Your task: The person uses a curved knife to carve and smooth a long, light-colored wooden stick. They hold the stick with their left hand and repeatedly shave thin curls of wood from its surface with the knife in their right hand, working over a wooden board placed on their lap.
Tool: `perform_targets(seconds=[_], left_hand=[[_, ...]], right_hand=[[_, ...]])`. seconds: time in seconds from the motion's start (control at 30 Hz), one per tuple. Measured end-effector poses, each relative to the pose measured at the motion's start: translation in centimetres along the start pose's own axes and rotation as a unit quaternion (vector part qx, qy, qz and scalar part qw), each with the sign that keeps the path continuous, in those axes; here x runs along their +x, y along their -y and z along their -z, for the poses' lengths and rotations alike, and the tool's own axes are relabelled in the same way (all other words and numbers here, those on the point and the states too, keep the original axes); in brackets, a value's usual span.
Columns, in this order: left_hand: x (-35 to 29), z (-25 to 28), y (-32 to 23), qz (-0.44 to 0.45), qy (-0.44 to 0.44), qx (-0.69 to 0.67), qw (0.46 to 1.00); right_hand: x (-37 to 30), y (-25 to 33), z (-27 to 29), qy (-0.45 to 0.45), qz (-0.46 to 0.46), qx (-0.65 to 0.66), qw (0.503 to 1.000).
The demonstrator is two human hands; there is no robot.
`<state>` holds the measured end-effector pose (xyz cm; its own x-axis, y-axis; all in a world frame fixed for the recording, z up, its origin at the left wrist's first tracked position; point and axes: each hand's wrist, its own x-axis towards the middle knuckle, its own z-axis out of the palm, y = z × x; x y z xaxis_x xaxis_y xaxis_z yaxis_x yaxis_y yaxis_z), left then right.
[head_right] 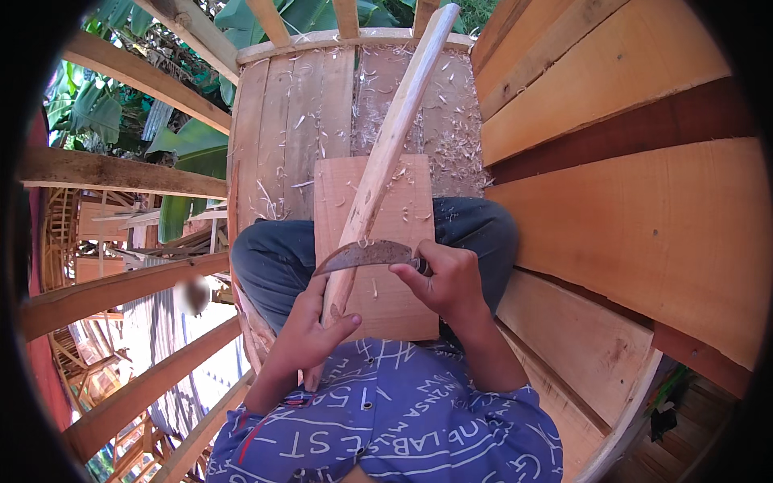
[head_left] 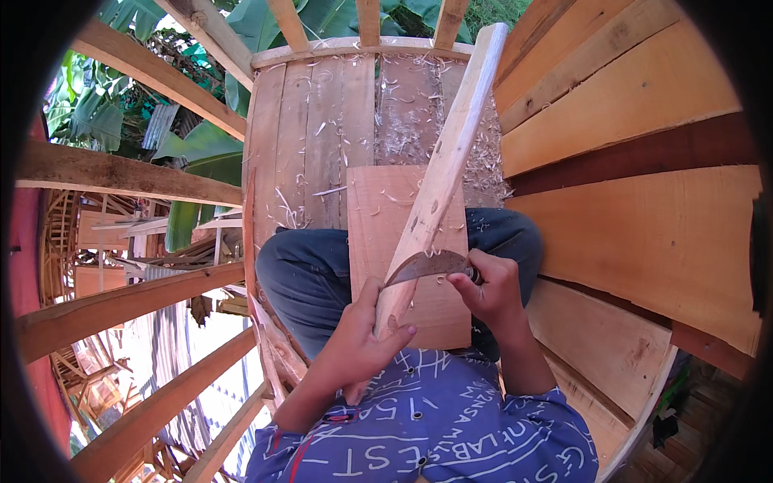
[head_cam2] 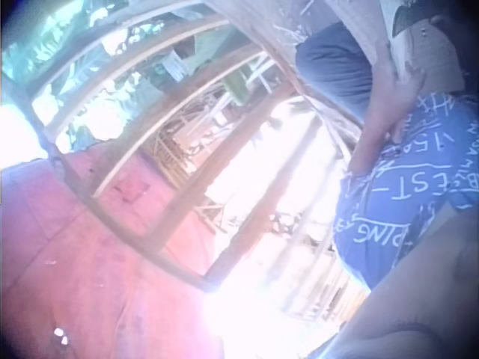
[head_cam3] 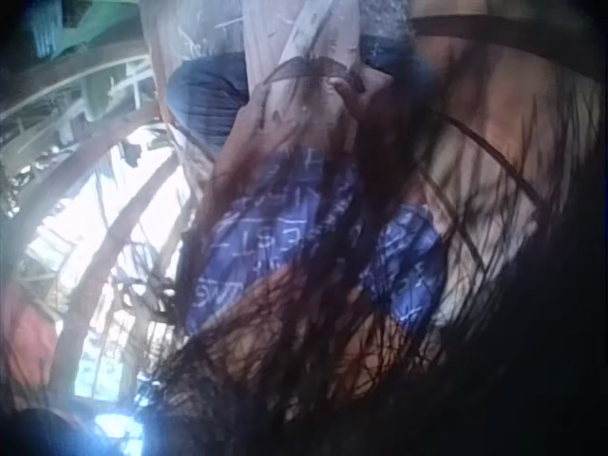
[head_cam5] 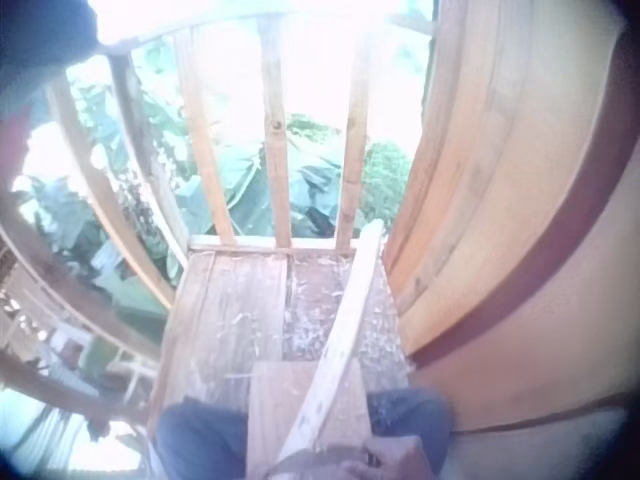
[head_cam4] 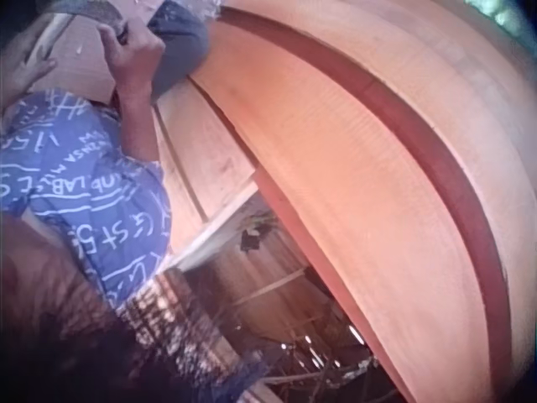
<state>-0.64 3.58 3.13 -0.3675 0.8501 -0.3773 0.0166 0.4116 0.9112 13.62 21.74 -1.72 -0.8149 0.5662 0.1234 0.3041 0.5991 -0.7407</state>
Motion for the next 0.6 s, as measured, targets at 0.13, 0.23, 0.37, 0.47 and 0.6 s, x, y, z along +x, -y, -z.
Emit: perform_targets(seconds=[0.13,0.23,0.37,0.47,0.6], left_hand=[[-0.3,-0.6,0.3,-0.013,0.0,0.01,1.0],[-0.4,-0.8,0.3,0.001,0.008,-0.002,1.0],[-0.6,-1.3,-0.1,0.004,0.017,0.009,1.0],[-0.6,-1.1,-0.1,0.004,0.019,0.017,1.0],[-0.7,-1.1,-0.2,0.025,0.022,0.028,0.999]], right_hand=[[1.5,-1.5,1.0,-0.054,-0.001,-0.055,0.997],[2.3,-1.9,1.4,-0.081,0.002,-0.076,0.994],[2.8,-2.7,2.1,-0.111,-0.005,-0.1,0.989],[2.7,-2.7,2.0,-0.122,-0.025,-0.092,0.988],[2.9,-3.2,1.8,-0.139,-0.023,-0.082,0.987]])
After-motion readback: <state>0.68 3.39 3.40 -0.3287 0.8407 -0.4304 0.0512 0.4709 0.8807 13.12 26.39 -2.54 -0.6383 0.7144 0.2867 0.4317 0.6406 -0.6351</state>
